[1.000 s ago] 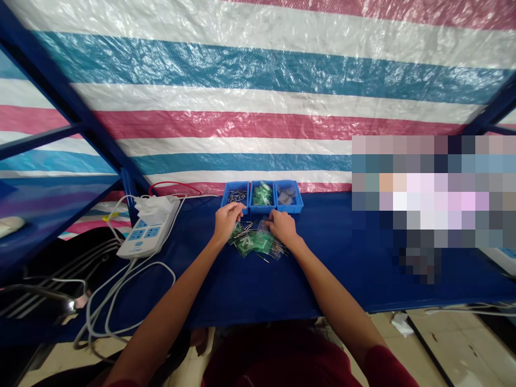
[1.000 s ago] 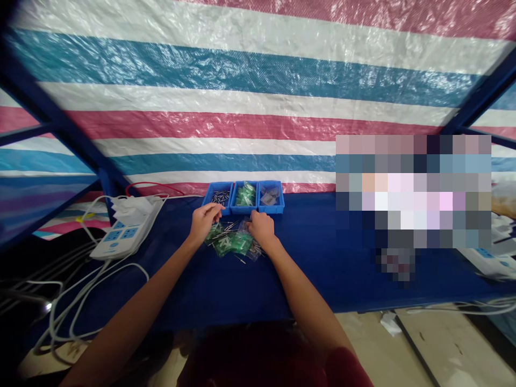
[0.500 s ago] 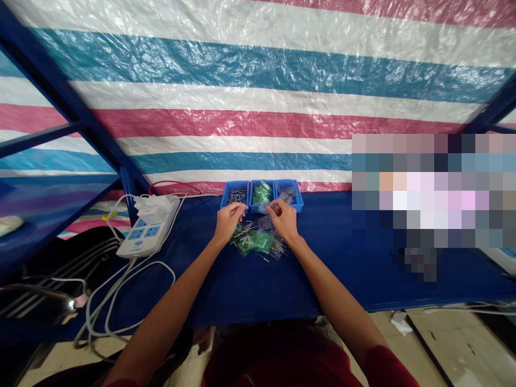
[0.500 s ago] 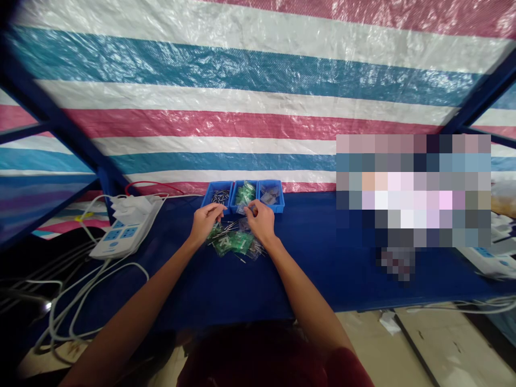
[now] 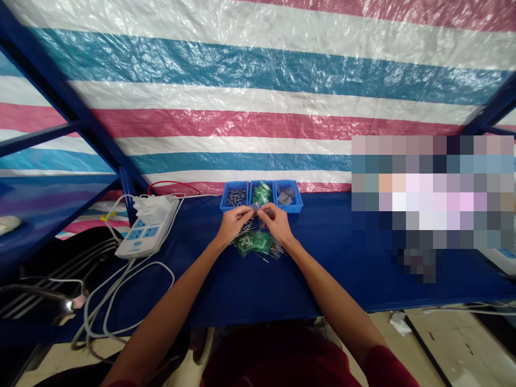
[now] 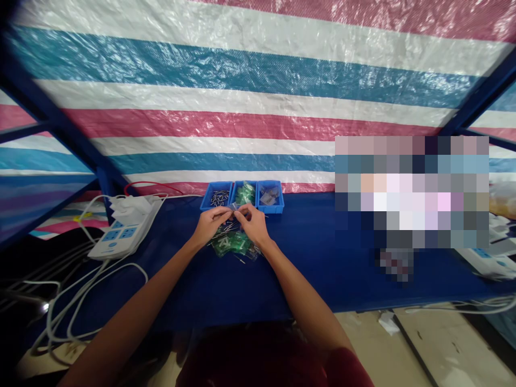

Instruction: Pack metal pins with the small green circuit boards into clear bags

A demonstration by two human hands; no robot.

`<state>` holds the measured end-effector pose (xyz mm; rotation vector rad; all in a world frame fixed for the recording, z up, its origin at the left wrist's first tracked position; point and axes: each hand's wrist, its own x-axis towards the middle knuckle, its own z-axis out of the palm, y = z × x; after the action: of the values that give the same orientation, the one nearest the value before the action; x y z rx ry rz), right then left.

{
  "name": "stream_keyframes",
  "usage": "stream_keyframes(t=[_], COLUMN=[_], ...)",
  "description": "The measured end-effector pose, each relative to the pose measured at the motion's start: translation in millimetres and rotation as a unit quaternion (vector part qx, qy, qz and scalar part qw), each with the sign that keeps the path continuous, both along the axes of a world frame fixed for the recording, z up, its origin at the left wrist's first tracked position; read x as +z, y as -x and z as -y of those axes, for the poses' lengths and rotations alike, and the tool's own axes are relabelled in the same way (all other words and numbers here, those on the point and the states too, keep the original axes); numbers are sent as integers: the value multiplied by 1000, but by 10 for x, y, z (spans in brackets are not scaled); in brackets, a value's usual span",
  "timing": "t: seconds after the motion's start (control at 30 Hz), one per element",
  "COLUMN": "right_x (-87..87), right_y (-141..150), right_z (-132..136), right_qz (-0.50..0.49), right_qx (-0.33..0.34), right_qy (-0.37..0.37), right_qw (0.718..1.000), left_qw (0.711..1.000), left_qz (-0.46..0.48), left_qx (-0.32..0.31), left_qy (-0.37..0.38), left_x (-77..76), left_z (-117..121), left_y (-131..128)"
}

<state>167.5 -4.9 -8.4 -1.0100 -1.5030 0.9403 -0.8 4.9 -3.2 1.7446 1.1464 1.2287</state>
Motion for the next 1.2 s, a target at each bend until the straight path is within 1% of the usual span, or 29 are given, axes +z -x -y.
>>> stream_keyframes(t=[0.13,0.33,0.47,0.53,0.6,0.67,0.73,0.83,0.9,1.0,1.1,1.17,1.2], right_x=[-26,-5,-20,-43,-68,-84,-82,-50,-18,20,29,18,9], right_y=[-11,-23,-30,-31,-23,-7,8,9,-8,-38,-44,-36,-30], right_z=[-37,-42,-56,-71,-81,-80,-66,-30,-9,1,-9,-20,-25], right_qz=[26,36,34,21,6,-13,-26,-26,-23,2,54,76,79], right_qx=[-18,-35,-42,-55,-46,-26,-8,15,16,22,7,-17,-28], right_qy=[-37,-85,-81,-73,-52,-19,3,-2,-21,-75,-137,-153,-149], right_qw=[999,995,995,996,998,999,1000,1000,999,997,989,985,985], left_qw=[1000,997,996,996,997,998,999,997,993,986,981,978,979], left_qz=[-1,-31,-43,-35,-17,13,43,77,109,156,165,163,155], left_qx=[-10,35,37,41,47,41,20,-6,-5,-7,-36,-48,-48], left_qy=[-2,-57,-65,-69,-67,-47,-11,33,44,63,99,120,120], left_x=[8,-22,-11,-6,0,12,34,72,88,81,50,31,26], left_z=[-7,2,34,41,41,39,38,42,43,38,26,15,9], left_y=[12,12,-4,-12,-19,-25,-31,-44,-53,-64,-73,-73,-70])
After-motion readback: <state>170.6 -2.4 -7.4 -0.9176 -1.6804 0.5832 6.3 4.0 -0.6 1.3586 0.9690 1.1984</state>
